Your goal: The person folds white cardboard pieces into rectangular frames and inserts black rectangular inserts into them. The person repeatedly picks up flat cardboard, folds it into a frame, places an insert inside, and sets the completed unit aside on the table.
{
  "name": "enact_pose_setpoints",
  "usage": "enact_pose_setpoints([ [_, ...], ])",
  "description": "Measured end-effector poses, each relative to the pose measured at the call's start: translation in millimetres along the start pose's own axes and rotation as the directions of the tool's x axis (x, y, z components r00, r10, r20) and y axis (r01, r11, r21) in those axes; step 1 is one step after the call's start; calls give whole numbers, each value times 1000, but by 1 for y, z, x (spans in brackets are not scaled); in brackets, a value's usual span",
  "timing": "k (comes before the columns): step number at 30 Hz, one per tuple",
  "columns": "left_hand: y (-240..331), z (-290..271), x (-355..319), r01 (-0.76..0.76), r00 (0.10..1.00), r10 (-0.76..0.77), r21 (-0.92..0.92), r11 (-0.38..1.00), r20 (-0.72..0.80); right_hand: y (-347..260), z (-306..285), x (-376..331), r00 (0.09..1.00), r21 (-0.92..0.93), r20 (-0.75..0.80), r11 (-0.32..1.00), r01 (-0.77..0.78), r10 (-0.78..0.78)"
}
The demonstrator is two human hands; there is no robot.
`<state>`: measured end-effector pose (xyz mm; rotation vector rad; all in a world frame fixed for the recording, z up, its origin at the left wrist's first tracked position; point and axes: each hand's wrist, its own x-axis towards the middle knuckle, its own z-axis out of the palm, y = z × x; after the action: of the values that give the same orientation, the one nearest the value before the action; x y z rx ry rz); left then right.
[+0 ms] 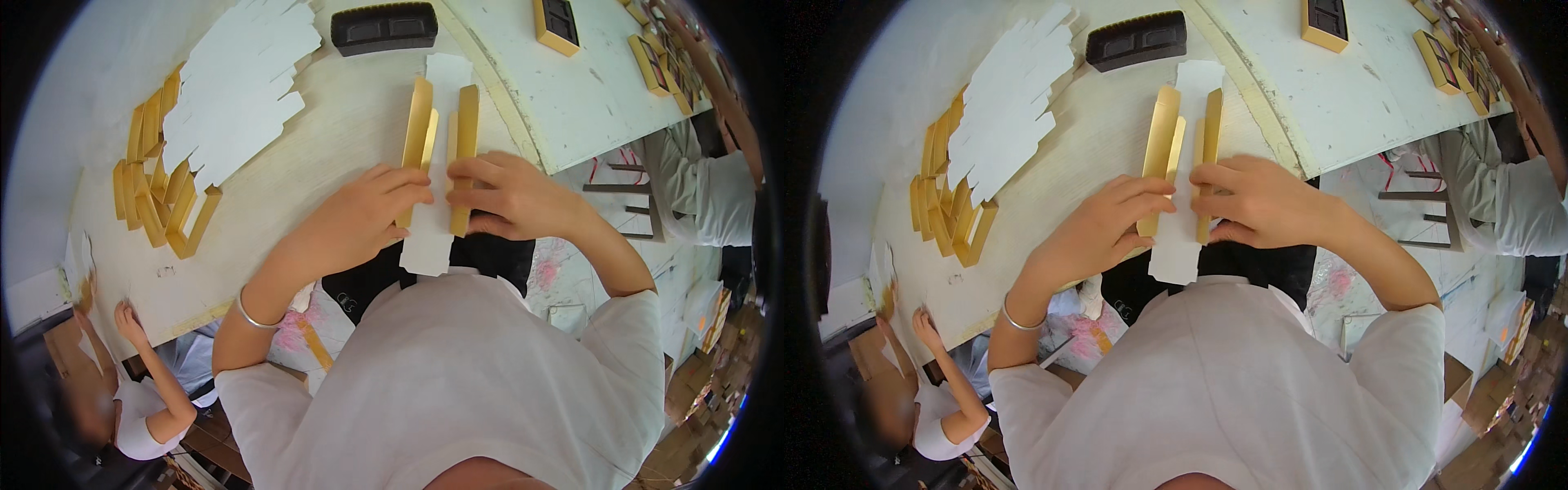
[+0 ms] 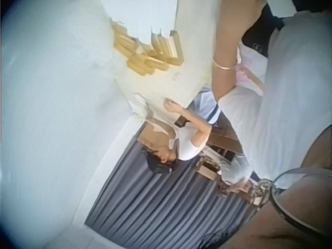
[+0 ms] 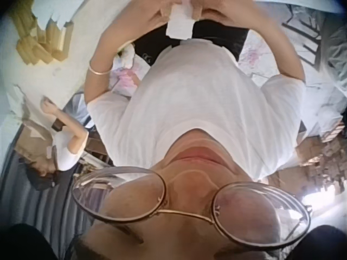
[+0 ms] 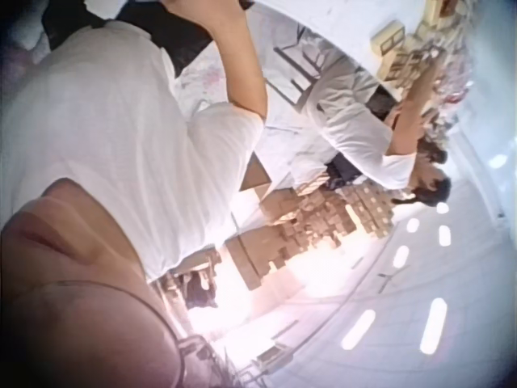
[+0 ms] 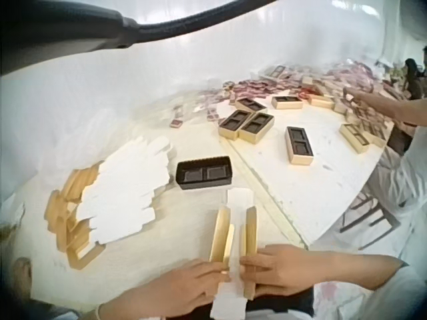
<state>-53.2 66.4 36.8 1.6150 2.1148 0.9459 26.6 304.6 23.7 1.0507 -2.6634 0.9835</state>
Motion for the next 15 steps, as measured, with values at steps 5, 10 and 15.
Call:
enact_pose_setpoints([
  [5,-3,29,6,46,979,-44,5,999,-202,0,13,-4,988,244,-19,959,-143,152],
  [10,15,39,20,279,907,-353,-302,912,-229,-17,13,3,874,441,97,767,-466,475],
  [15,15,48,18,235,900,-284,-181,955,-331,-27,15,-17,979,84,-74,979,-184,190],
])
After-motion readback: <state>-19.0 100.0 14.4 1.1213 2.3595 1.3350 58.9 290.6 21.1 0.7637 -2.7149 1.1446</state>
